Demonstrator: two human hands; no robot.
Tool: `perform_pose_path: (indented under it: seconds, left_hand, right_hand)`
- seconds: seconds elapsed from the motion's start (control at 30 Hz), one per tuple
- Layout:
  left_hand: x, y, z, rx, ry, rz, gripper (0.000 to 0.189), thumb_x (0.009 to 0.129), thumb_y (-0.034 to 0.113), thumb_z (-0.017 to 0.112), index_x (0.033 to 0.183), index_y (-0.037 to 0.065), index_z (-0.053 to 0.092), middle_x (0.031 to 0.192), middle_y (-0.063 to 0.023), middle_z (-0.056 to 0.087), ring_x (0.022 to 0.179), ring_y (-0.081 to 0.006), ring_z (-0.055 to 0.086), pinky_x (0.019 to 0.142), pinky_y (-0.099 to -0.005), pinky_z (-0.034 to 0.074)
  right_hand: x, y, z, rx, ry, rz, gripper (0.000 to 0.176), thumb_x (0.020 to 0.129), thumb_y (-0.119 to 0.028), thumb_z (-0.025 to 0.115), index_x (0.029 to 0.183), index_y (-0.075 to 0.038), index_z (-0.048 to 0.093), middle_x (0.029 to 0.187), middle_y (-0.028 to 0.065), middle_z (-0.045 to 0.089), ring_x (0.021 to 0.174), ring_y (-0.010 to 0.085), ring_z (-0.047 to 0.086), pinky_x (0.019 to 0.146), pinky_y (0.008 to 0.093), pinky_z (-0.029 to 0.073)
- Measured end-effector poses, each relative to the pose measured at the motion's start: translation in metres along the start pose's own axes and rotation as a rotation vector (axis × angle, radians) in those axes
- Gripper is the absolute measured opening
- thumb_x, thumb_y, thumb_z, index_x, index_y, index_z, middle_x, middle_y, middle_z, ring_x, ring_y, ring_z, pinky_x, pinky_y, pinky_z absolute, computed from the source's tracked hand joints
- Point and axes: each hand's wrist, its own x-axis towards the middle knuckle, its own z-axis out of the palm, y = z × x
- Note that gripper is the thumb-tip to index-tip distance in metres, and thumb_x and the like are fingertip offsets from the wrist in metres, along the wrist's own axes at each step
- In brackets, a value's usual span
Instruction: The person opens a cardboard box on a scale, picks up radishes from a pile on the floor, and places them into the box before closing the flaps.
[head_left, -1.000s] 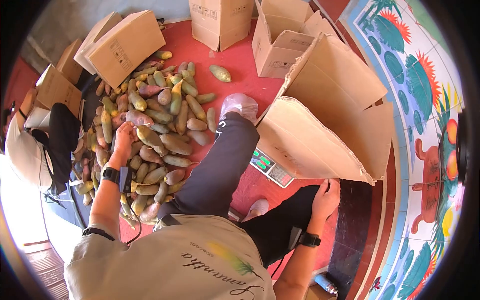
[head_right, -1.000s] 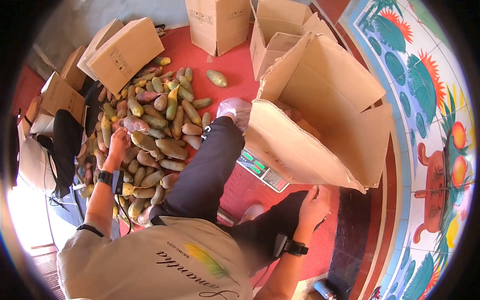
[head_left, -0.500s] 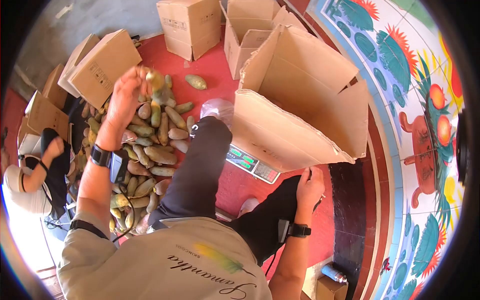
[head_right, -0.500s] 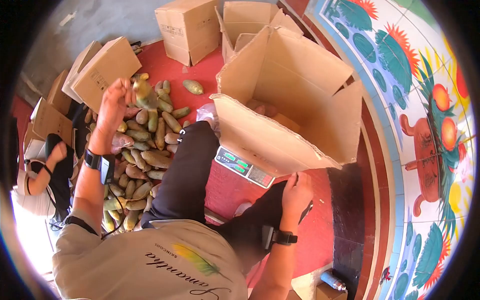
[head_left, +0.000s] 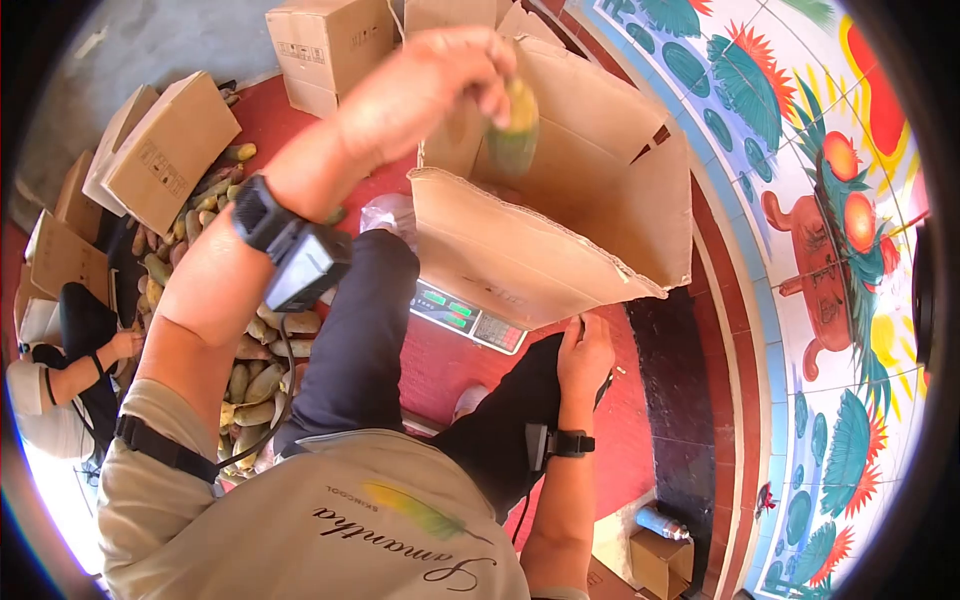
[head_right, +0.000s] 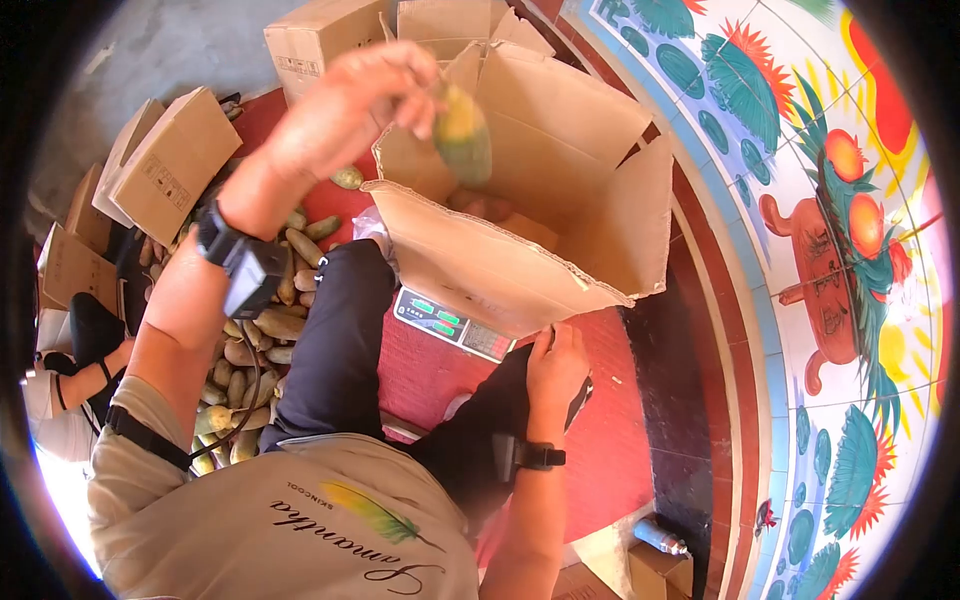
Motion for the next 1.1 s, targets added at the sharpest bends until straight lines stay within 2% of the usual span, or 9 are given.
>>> perform_pose_path:
  seconds: [0.07, 0.17, 0.27, 0.43, 0.5, 0.63, 0.93, 1.07, 1.1]
  left_hand:
    - [-0.003, -0.029, 0.007, 0.026, -0.069, -0.137, 0.014, 0.085, 0.007, 0.045, 0.086, 0.0, 0.057, 0.076, -0.0055, 0.058, 0.066, -0.0132, 0.057, 0.064, -0.0266, 0.046]
    - [-0.011, -0.051, 0.015, 0.293, -0.156, -0.382, 0.015, 0.082, 0.01, 0.046, 0.082, 0.001, 0.058, 0.071, -0.003, 0.056, 0.064, -0.0103, 0.054, 0.061, -0.0246, 0.043]
    - [-0.013, -0.047, 0.019, 0.524, -0.251, -0.394, 0.021, 0.086, 0.018, 0.048, 0.085, 0.002, 0.061, 0.071, -0.0065, 0.061, 0.066, -0.0123, 0.055, 0.065, -0.0294, 0.043]
    - [-0.021, -0.027, 0.03, 0.611, -0.098, -0.275, 0.015, 0.084, 0.008, 0.045, 0.085, 0.0, 0.058, 0.071, -0.0037, 0.057, 0.071, -0.0106, 0.055, 0.066, -0.0259, 0.045]
    - [-0.032, -0.032, 0.024, 0.384, 0.032, -0.017, 0.015, 0.087, 0.002, 0.043, 0.089, 0.001, 0.057, 0.082, -0.0039, 0.06, 0.08, -0.0108, 0.057, 0.075, -0.0262, 0.046]
    - [-0.072, -0.026, 0.003, 0.275, 0.167, 0.115, 0.017, 0.089, 0.001, 0.041, 0.094, 0.0, 0.057, 0.086, -0.0032, 0.062, 0.083, -0.0121, 0.059, 0.075, -0.0262, 0.047]
    - [-0.25, -0.107, -0.121, 0.641, 0.274, -0.51, 0.011, 0.088, 0.006, 0.047, 0.088, 0.0, 0.057, 0.078, -0.0039, 0.062, 0.074, -0.0111, 0.057, 0.07, -0.0263, 0.046]
    - [-0.368, -0.146, -0.16, 0.587, 0.444, -0.995, 0.014, 0.087, 0.012, 0.051, 0.084, 0.002, 0.061, 0.078, -0.0054, 0.063, 0.074, -0.0155, 0.06, 0.065, -0.0311, 0.048]
    - [-0.428, -0.18, -0.19, 1.116, 0.027, -0.828, 0.017, 0.087, 0.014, 0.05, 0.084, 0.003, 0.062, 0.079, -0.0075, 0.064, 0.076, -0.019, 0.061, 0.066, -0.0332, 0.05]
  right_hand:
    - [0.0, 0.0, 0.0, 0.018, -0.009, 0.013, 0.011, 0.083, -0.012, 0.059, 0.088, -0.002, 0.059, 0.082, 0.0151, 0.06, 0.074, 0.035, 0.059, 0.065, 0.0428, 0.047]
    - [0.0, 0.0, -0.001, 0.021, -0.023, 0.024, 0.012, 0.083, -0.012, 0.059, 0.088, -0.002, 0.059, 0.083, 0.0152, 0.06, 0.074, 0.0349, 0.059, 0.065, 0.0425, 0.048]
    - [0.001, -0.001, -0.002, 0.004, -0.035, 0.02, 0.011, 0.083, -0.012, 0.059, 0.088, -0.002, 0.059, 0.084, 0.0151, 0.06, 0.074, 0.035, 0.059, 0.065, 0.0422, 0.048]
    - [0.002, -0.003, -0.001, -0.002, -0.03, 0.016, 0.011, 0.083, -0.011, 0.058, 0.088, -0.002, 0.059, 0.084, 0.0147, 0.06, 0.075, 0.0348, 0.059, 0.065, 0.0419, 0.048]
    - [0.002, -0.004, -0.001, 0.008, -0.025, 0.026, 0.01, 0.083, -0.011, 0.058, 0.088, -0.002, 0.059, 0.084, 0.0146, 0.06, 0.075, 0.0347, 0.059, 0.065, 0.042, 0.048]
    - [0.0, -0.001, -0.001, 0.021, -0.027, 0.016, 0.01, 0.084, -0.011, 0.058, 0.087, -0.002, 0.059, 0.084, 0.0146, 0.06, 0.076, 0.0345, 0.059, 0.065, 0.042, 0.048]
    - [0.002, -0.004, -0.001, 0.051, -0.039, 0.007, 0.009, 0.084, -0.009, 0.058, 0.086, 0.0, 0.06, 0.083, 0.0165, 0.06, 0.075, 0.0355, 0.059, 0.067, 0.0415, 0.048]
    - [0.003, -0.006, 0.0, 0.053, -0.038, 0.03, 0.01, 0.084, -0.008, 0.059, 0.087, 0.001, 0.06, 0.085, 0.0165, 0.061, 0.077, 0.0349, 0.06, 0.068, 0.0408, 0.047]
    - [0.004, -0.008, -0.001, 0.04, -0.037, 0.02, 0.01, 0.084, -0.008, 0.058, 0.088, 0.001, 0.06, 0.085, 0.0164, 0.061, 0.078, 0.0346, 0.06, 0.069, 0.0406, 0.047]
